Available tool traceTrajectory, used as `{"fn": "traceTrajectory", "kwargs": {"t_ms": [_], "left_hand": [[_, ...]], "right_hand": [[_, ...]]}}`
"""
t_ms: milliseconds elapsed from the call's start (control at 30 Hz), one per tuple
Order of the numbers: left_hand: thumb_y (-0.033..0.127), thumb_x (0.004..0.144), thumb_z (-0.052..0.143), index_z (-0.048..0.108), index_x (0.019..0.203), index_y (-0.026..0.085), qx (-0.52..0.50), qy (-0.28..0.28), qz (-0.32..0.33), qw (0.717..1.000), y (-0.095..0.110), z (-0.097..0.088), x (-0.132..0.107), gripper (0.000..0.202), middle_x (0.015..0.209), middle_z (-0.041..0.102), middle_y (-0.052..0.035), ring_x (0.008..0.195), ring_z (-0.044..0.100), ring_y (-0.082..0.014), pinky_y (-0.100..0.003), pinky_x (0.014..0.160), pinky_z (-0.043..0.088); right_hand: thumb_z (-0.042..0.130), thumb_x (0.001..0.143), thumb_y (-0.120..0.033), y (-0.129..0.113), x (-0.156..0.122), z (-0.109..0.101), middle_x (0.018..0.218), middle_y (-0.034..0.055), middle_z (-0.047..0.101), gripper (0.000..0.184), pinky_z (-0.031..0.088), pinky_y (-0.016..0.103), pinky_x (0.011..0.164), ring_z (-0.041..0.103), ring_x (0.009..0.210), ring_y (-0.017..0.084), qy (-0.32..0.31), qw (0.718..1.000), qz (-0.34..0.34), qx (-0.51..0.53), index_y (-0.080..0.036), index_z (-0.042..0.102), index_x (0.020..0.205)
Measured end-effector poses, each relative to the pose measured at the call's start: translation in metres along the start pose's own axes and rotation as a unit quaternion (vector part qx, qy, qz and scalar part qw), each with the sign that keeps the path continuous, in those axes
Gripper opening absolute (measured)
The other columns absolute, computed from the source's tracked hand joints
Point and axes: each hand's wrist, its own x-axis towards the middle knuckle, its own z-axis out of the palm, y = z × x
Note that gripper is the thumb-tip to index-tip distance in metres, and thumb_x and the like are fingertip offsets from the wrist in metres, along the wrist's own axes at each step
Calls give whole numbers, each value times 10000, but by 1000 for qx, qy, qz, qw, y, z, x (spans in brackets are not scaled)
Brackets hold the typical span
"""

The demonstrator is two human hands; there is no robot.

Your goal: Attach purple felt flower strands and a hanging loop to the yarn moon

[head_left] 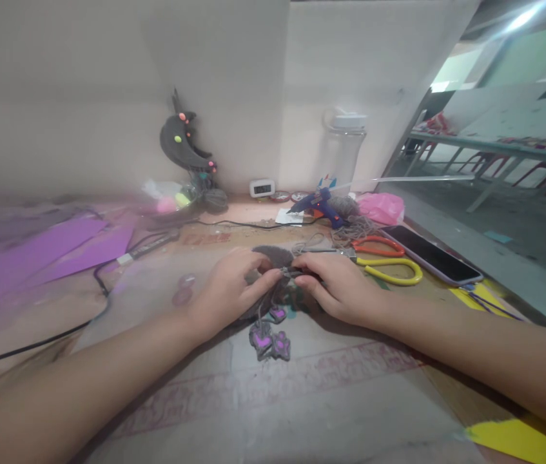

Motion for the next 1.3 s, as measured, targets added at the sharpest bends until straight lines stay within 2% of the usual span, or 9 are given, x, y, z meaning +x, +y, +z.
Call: {"fn": "traceTrajectory", "kwargs": {"t_ms": [433, 933, 1033, 1133, 1200, 1300], "left_hand": [[414, 923, 471, 615, 801, 189, 1, -23, -33, 999, 0, -1, 0, 294, 799, 653, -30, 771, 598, -185, -308, 732, 450], [420, 922, 461, 599, 781, 194, 0, -30, -34, 999, 0, 0, 0, 300, 782, 639, -29, 768, 594, -191, -312, 723, 445], [437, 918, 463, 602, 772, 197, 5, -32, -49, 998, 1, 0, 0, 313, 764, 639, -27, 750, 592, -193, -309, 703, 439], [465, 909, 471, 607, 745, 199, 2, -40, -78, 996, 3, -1, 1, 341, 735, 644, -25, 737, 596, -201, -316, 707, 434], [467, 907, 472, 597, 714, 196, -15, -36, -98, 994, 4, -2, 3, 354, 738, 654, -25, 747, 601, -204, -315, 718, 434], [454, 906, 477, 578, 695, 192, -62, -17, -141, 988, 5, -4, 7, 351, 751, 657, -15, 743, 595, -191, -297, 702, 431]], "right_hand": [[388, 976, -291, 0, -1, 2, 807, 73, 664, 274, 382, 276, 639, 592, 722, 184, 9, 1000, -14, -22, -135, 613, 976], [363, 978, -298, 0, -1, 4, 816, 79, 673, 305, 403, 282, 665, 606, 750, 187, 36, 998, -21, -37, -138, 622, 980], [359, 977, -292, -1, -1, 3, 842, 86, 680, 304, 415, 291, 681, 615, 778, 196, 25, 999, -17, -31, -135, 618, 1003], [385, 966, -304, -1, -3, 2, 904, 99, 683, 278, 428, 302, 700, 613, 806, 200, 20, 1000, -5, -16, -139, 600, 1030], [451, 939, -351, 1, -3, 2, 892, 86, 670, 266, 429, 294, 678, 597, 766, 188, 50, 998, 15, 22, -147, 579, 1051], [553, 878, -401, 6, -1, 4, 819, 36, 631, 304, 415, 261, 619, 544, 672, 147, 104, 984, 92, 116, -157, 566, 1060]]}}
